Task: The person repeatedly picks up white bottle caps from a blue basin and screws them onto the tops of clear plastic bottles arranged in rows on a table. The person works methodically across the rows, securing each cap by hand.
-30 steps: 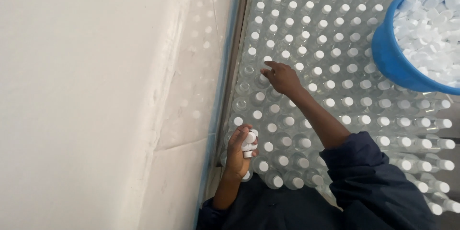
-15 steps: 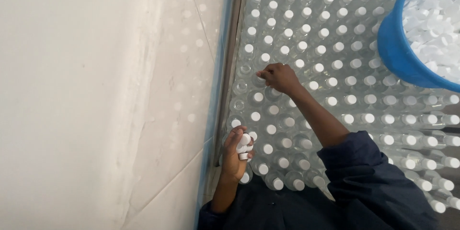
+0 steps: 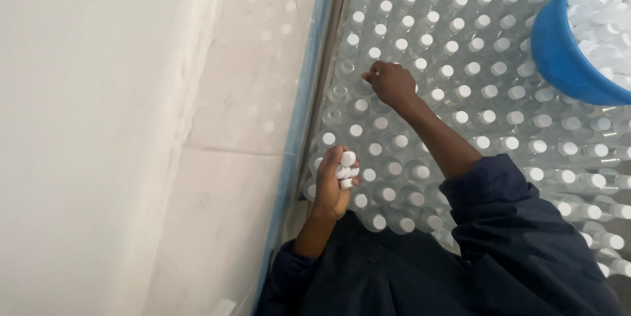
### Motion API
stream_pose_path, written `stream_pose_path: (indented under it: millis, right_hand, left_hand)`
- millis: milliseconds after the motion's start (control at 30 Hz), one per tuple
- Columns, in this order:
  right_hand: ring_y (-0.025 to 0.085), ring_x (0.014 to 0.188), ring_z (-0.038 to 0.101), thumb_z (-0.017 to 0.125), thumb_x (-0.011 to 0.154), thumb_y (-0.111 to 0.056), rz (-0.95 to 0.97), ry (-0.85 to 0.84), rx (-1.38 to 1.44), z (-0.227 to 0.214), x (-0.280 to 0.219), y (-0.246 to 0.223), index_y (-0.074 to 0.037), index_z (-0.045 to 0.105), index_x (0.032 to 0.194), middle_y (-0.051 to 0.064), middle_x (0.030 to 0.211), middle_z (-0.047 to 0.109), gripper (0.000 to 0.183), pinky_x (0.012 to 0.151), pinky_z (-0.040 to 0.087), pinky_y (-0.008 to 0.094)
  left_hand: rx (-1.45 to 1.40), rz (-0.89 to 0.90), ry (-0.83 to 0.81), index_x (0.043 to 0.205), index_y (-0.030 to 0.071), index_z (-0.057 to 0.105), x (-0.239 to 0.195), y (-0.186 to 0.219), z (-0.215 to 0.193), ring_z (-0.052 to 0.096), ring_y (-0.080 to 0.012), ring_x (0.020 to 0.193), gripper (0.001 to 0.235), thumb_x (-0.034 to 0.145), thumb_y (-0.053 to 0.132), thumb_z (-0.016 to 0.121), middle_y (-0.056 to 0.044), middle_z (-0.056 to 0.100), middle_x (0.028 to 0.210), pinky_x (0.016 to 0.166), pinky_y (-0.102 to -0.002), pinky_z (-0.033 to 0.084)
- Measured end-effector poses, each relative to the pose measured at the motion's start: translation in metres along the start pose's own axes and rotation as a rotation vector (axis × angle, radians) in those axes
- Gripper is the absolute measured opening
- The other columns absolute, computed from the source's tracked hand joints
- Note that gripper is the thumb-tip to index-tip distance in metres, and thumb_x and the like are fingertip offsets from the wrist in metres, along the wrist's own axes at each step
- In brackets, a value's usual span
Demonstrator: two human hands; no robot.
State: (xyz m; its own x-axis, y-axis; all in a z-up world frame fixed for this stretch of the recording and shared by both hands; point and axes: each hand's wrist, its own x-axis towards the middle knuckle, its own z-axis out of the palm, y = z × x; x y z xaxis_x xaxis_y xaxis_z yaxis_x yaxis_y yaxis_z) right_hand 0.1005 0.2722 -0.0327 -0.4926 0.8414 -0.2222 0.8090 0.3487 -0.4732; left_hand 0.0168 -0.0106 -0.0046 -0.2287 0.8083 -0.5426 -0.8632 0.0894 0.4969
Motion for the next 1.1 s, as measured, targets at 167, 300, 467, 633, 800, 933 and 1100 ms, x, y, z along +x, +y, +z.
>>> stream_pose_path:
  millis: [167,300,467,633,800,933,1100]
  right_hand:
    - [0.043,0.113,0.073,0.073,0.104,-0.024,-0.34,0.048,0.179,-0.042,-0.112,-0.074,-0.014,0.068,0.142,0.019,0.125,0.068,0.04,0.09,0.06,0.056]
    - [0.041,0.098,0.078,0.079,0.097,-0.029,-0.472,-0.35,0.313,-0.067,-0.166,-0.1,-0.011,0.073,0.128,0.018,0.119,0.076,0.036,0.086,0.064,0.056]
    - [0.039,0.09,0.079,0.086,0.091,-0.035,-0.495,-0.244,0.246,-0.051,-0.137,-0.082,-0.014,0.074,0.123,0.012,0.1,0.077,0.04,0.081,0.064,0.056]
    - [0.031,0.101,0.079,0.079,0.102,-0.024,-0.352,0.207,0.193,-0.011,-0.003,-0.025,-0.021,0.071,0.143,0.01,0.122,0.076,0.042,0.087,0.066,0.045]
    - [0.032,0.119,0.074,0.068,0.104,-0.017,-0.27,0.106,-0.027,0.005,0.051,-0.027,-0.024,0.071,0.148,0.008,0.14,0.071,0.044,0.099,0.061,0.049]
    - [0.034,0.126,0.072,0.067,0.105,-0.018,-0.266,0.024,-0.104,0.004,0.049,-0.035,-0.023,0.071,0.148,0.009,0.143,0.071,0.043,0.105,0.058,0.051]
    - [0.04,0.123,0.072,0.064,0.111,-0.033,-0.216,0.001,0.105,-0.003,0.045,-0.033,-0.021,0.07,0.149,0.017,0.135,0.073,0.04,0.106,0.056,0.058]
  left_hand:
    - [-0.019,0.05,0.086,0.12,0.016,0.064,0.012,-0.002,-0.01,0.066,-0.0225,0.085,0.032,0.106,0.042,0.073,-0.017,0.067,0.094,0.057,-0.028,0.048]
    - [0.042,0.088,0.131,0.119,0.015,0.062,-0.004,0.012,0.009,0.059,-0.0186,0.085,0.03,0.109,0.042,0.068,-0.007,0.061,0.095,0.059,-0.028,0.047]
    - [0.093,0.13,0.059,0.129,0.01,0.065,-0.003,0.017,0.009,0.063,-0.0175,0.089,0.043,0.106,0.046,0.072,-0.008,0.065,0.103,0.058,-0.027,0.048]
    - [0.058,0.167,0.018,0.132,0.015,0.062,0.014,0.023,-0.002,0.068,-0.0139,0.091,0.033,0.11,0.04,0.064,-0.015,0.074,0.143,0.055,-0.021,0.044]
    - [0.034,0.151,0.004,0.129,0.014,0.064,0.016,0.019,-0.007,0.069,-0.0163,0.092,0.031,0.11,0.039,0.064,-0.017,0.078,0.134,0.054,-0.023,0.046]
    - [0.019,0.137,0.038,0.125,0.014,0.064,0.021,0.016,-0.013,0.069,-0.0159,0.09,0.028,0.111,0.038,0.065,-0.014,0.08,0.123,0.054,-0.022,0.046]
    - [-0.01,0.099,0.025,0.125,0.014,0.064,0.03,0.004,-0.023,0.07,-0.0159,0.09,0.025,0.111,0.036,0.065,-0.012,0.079,0.119,0.054,-0.022,0.048]
